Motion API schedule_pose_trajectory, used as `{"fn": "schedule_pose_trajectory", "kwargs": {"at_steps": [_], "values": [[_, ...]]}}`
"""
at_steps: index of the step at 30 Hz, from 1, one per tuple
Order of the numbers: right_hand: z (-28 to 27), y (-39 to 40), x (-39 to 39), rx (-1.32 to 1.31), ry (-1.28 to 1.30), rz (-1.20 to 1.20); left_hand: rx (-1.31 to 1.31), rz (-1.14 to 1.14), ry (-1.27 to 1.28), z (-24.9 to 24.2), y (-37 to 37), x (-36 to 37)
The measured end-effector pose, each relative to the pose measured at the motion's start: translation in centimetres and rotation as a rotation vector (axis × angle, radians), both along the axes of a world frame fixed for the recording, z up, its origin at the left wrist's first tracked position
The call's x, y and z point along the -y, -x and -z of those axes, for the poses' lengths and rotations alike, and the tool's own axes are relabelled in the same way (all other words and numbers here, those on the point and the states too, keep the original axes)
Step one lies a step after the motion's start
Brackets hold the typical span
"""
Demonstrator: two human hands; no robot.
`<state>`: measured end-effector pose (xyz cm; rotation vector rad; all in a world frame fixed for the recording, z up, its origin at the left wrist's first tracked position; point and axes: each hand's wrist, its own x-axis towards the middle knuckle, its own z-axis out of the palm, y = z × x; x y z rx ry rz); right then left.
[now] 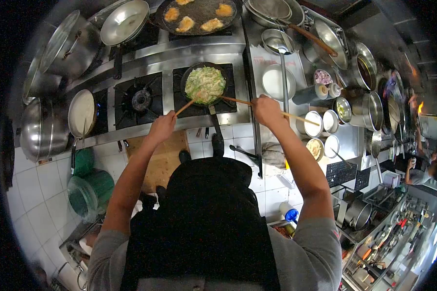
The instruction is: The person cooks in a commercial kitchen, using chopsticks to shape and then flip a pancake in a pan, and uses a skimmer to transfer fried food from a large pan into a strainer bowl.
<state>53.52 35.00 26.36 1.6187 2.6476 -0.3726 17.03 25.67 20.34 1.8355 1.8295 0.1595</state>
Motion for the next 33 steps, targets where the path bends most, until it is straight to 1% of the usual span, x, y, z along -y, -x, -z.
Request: {"fn": "schedule_pose_trajectory", "kwargs": {"at_steps": [1, 2, 3, 6, 8, 9, 11, 15, 16, 17, 18, 20, 21, 22, 24, 25, 27, 28, 30, 31, 33], "values": [[0.1, 0.6, -0.6, 0.062, 0.031, -0.016, 0.000, -0.001, 0.000, -0.1, 0.0, 0.1], [0.1, 1.2, -1.1, 0.124, 0.063, -0.033, -0.054, 0.056, -0.025, -0.4, 0.0, 0.3], [0.4, 1.5, -1.5, 0.124, 0.065, -0.037, -0.108, 0.112, -0.051, -0.6, 0.1, 0.4], [2.1, 2.3, -3.2, 0.187, 0.130, -0.109, -0.180, 0.145, -0.023, 0.6, 0.6, 0.1], [2.9, 2.6, -4.0, 0.288, 0.082, -0.025, -0.221, 0.121, -0.034, 1.3, 0.9, -0.3], [2.8, 2.6, -4.3, 0.289, 0.083, -0.031, -0.261, 0.104, -0.044, 1.6, 1.0, -0.4], [2.3, 2.5, -4.9, 0.326, 0.087, 0.013, -0.254, 0.069, -0.030, 2.0, 1.1, -0.7], [1.5, 2.2, -5.2, 0.281, 0.044, -0.013, -0.262, 0.041, -0.003, 1.7, 1.3, -0.6], [1.3, 2.4, -5.3, 0.234, 0.048, -0.020, -0.262, 0.038, -0.003, 1.5, 1.4, -0.4], [1.3, 2.5, -5.2, 0.188, 0.054, -0.024, -0.240, 0.019, -0.040, 0.3, 1.3, -0.3], [2.0, 2.8, -5.1, 0.188, 0.056, -0.021, -0.219, 0.001, -0.076, -0.3, 1.1, -0.2], [4.8, 3.8, -5.3, 0.088, -0.035, -0.144, -0.237, 0.003, -0.082, -0.2, 1.0, -0.9], [5.5, 4.4, -5.3, 0.116, -0.006, -0.075, -0.255, 0.001, -0.088, 0.0, 1.2, -1.3], [5.9, 4.2, -5.4, 0.115, -0.007, -0.080, -0.256, -0.005, -0.088, 0.2, 1.4, -1.5], [5.1, 4.0, -5.2, 0.147, 0.012, -0.010, -0.290, -0.020, 0.049, 0.4, 1.7, -1.8], [4.5, 3.8, -5.5, 0.147, 0.011, -0.011, -0.290, -0.022, 0.048, 0.5, 1.9, -1.8], [2.6, 3.6, -5.7, 0.174, 0.076, -0.005, -0.292, -0.054, 0.040, -1.0, 1.9, -1.6], [2.7, 3.7, -5.8, 0.177, 0.081, 0.000, -0.289, -0.048, 0.044, -1.5, 1.6, -2.0], [3.5, 4.9, -6.9, 0.096, 0.033, 0.061, -0.257, -0.060, -0.044, -2.0, 1.1, -3.4], [4.0, 5.6, -7.2, 0.094, 0.031, 0.063, -0.258, -0.059, -0.047, -1.7, 1.2, -4.1], [5.9, 6.3, -7.8, 0.012, -0.006, 0.020, -0.344, -0.032, -0.131, 0.0, 1.6, -5.5]]}}
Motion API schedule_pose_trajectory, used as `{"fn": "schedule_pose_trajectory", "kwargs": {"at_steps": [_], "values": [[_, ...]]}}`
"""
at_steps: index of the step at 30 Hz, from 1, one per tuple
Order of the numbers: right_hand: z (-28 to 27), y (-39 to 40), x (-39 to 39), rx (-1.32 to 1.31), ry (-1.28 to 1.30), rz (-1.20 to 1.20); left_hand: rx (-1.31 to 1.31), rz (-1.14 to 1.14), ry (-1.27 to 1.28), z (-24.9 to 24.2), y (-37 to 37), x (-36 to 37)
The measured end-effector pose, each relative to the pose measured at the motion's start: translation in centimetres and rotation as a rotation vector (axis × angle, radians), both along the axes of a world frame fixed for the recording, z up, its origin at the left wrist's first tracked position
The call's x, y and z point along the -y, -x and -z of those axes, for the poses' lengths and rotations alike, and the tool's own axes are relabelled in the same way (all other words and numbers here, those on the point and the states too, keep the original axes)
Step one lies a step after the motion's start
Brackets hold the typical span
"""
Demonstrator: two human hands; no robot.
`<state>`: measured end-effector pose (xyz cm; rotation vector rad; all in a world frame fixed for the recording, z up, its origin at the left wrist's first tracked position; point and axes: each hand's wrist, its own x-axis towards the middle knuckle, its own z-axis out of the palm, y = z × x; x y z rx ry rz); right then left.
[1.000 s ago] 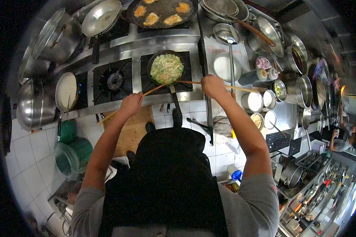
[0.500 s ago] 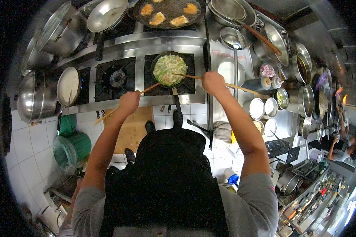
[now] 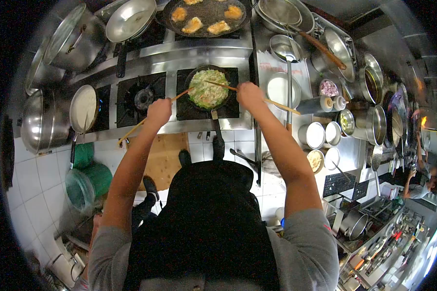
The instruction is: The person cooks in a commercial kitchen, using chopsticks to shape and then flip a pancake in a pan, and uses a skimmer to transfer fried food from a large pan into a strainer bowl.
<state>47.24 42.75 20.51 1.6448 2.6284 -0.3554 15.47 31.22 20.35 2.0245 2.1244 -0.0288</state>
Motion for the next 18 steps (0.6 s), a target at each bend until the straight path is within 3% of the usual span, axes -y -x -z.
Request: {"fn": "schedule_pose_trajectory", "kwargs": {"at_steps": [4, 6, 9, 14, 18], "values": [[1.1, -1.5, -0.3, 0.106, 0.049, 0.053, 0.003, -0.044, 0.056, 1.4, 1.8, -0.1], [-1.6, -2.0, 0.3, 0.147, 0.076, 0.065, -0.019, -0.039, 0.071, 0.4, 2.0, 0.5], [-1.8, -2.1, 0.1, -0.034, -0.021, 0.102, 0.041, -0.065, 0.086, -1.5, 0.5, 0.1], [2.3, -1.9, 0.1, 0.029, 0.031, 0.103, 0.022, -0.009, 0.038, 1.6, -1.5, -3.1], [1.0, -3.9, 0.5, 0.029, 0.027, 0.102, 0.016, -0.044, 0.062, 1.0, -1.1, -3.2]]}}
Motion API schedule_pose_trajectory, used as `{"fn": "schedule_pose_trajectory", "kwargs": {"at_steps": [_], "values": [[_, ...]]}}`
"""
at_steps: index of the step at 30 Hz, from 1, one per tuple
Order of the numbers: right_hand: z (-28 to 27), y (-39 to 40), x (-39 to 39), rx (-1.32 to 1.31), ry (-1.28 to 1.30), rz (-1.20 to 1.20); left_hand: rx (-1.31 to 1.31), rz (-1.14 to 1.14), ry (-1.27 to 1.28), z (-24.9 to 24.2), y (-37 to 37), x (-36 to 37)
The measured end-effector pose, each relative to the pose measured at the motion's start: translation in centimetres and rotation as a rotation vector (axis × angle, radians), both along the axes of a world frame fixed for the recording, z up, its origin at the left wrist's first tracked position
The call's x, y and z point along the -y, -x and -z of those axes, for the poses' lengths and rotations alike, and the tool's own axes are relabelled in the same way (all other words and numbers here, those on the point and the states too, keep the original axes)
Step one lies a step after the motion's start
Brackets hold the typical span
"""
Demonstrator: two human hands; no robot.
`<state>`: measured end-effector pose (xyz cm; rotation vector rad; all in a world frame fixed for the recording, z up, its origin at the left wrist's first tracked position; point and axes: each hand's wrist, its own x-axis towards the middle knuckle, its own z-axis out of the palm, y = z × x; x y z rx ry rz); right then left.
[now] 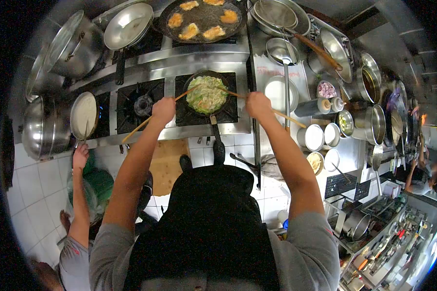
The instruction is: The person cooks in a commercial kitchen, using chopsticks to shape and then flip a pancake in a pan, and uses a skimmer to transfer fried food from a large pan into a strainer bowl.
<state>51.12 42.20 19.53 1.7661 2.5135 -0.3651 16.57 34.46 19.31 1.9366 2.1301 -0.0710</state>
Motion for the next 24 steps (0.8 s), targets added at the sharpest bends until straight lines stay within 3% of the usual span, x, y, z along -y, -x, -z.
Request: {"fn": "schedule_pose_trajectory", "kwargs": {"at_steps": [4, 6, 9, 16, 18, 24], "values": [[-1.5, 0.4, -0.4, -0.019, 0.002, 0.051, 0.008, -0.010, 0.079, -2.2, -1.6, 0.2], [-0.7, 1.0, -0.3, -0.063, -0.016, 0.067, 0.019, 0.078, -0.033, -0.8, -2.4, 0.0], [-0.9, 0.7, 0.2, 0.039, 0.032, 0.101, 0.014, 0.026, -0.031, 1.0, -1.9, -1.1], [-3.3, -1.3, 1.1, -0.021, 0.015, -0.022, 0.086, 0.076, -0.021, -0.6, -2.7, 1.8], [-2.6, -0.8, 0.2, 0.107, 0.009, -0.063, 0.070, 0.091, 0.040, 0.6, -2.6, 1.9], [-4.7, -0.6, -1.3, 0.154, 0.021, -0.055, 0.144, 0.058, 0.022, 0.6, -1.9, 3.6]]}}
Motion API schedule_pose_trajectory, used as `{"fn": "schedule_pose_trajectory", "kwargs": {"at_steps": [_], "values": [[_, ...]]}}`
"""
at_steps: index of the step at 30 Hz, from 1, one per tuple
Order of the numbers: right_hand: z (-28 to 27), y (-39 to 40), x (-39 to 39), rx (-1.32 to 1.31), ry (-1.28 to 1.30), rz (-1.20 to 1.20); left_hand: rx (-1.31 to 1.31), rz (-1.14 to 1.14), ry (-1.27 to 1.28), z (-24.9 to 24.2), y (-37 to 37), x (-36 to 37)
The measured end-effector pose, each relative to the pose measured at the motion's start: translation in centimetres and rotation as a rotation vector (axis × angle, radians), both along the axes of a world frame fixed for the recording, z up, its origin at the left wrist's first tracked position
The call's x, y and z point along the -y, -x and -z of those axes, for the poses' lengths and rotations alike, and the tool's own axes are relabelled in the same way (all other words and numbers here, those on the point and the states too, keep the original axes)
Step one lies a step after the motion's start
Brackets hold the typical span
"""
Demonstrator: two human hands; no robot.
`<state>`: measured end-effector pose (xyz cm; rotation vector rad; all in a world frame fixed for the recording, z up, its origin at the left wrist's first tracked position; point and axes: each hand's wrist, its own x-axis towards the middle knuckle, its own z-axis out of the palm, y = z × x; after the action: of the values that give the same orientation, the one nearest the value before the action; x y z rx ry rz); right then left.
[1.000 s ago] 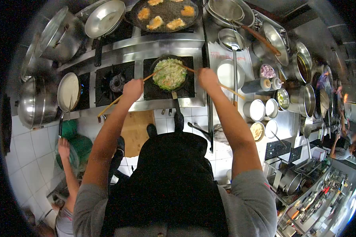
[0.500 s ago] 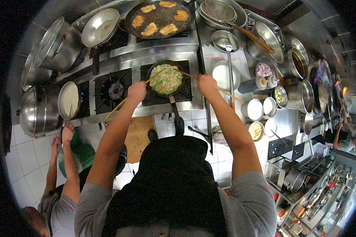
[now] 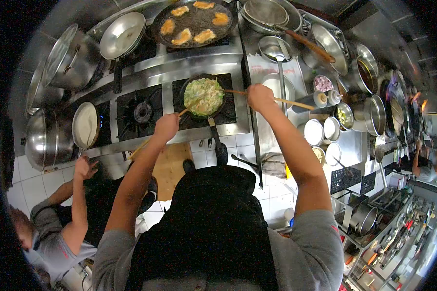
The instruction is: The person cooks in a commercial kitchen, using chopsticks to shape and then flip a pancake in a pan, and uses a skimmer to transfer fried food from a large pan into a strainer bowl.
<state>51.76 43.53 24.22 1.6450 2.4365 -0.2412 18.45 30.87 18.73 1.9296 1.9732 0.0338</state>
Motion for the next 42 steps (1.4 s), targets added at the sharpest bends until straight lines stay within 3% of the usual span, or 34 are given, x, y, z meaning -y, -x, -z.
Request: {"fn": "schedule_pose_trajectory", "kwargs": {"at_steps": [9, 13, 15, 19, 21, 22, 24, 25, 27, 28, 31, 33, 35, 42], "values": [[-3.3, 0.3, 0.4, 0.072, 0.073, -0.007, 0.034, 0.001, 0.074, -0.3, 0.7, 1.0], [0.2, 0.3, 0.2, 0.085, 0.064, -0.068, 0.008, 0.027, 0.081, -0.3, -0.1, 1.1], [-0.2, 0.4, 0.9, 0.085, 0.034, 0.065, 0.010, 0.027, 0.108, -0.4, 0.3, 1.5], [-2.5, -1.6, 3.2, 0.002, 0.107, 0.109, 0.155, 0.021, 0.084, -1.4, 3.3, 3.6], [-2.1, -2.9, 5.7, -0.310, 0.014, 0.122, 0.434, -0.017, 0.175, -1.7, 5.0, 4.7], [-1.7, -2.9, 7.3, -0.455, 0.011, 0.185, 0.430, 0.001, 0.170, -2.0, 5.3, 5.1], [0.5, -1.3, 11.3, -0.880, 0.207, 0.518, 1.240, -0.534, 0.390, -4.2, 5.2, 5.7], [1.9, 0.1, 13.1, -1.203, 0.427, 0.696, 1.238, -0.517, 0.390, -5.1, 5.1, 5.2], [2.5, 4.0, 16.0, -1.505, 0.611, 0.797, 1.537, -0.665, 0.188, -6.2, 5.2, 3.2], [1.5, 6.2, 16.5, -1.547, 0.645, 0.834, 1.737, -0.574, 0.195, -6.1, 6.0, 2.0], [-0.6, 11.4, 15.7, -1.840, 0.664, 0.833, 1.689, -0.616, 0.107, -9.9, 3.8, -0.3], [-1.4, 14.9, 16.2, -1.873, 0.603, 0.795, 1.772, -0.582, 0.157, -9.7, 2.0, -0.5], [-1.4, 17.7, 17.7, -1.834, 0.760, 0.815, 1.846, -0.573, 0.179, -9.1, 0.1, 0.1], [-0.3, 17.6, 28.5, -1.703, 0.722, 0.832, 1.715, -0.489, 0.350, -5.3, -3.3, 8.2]]}}
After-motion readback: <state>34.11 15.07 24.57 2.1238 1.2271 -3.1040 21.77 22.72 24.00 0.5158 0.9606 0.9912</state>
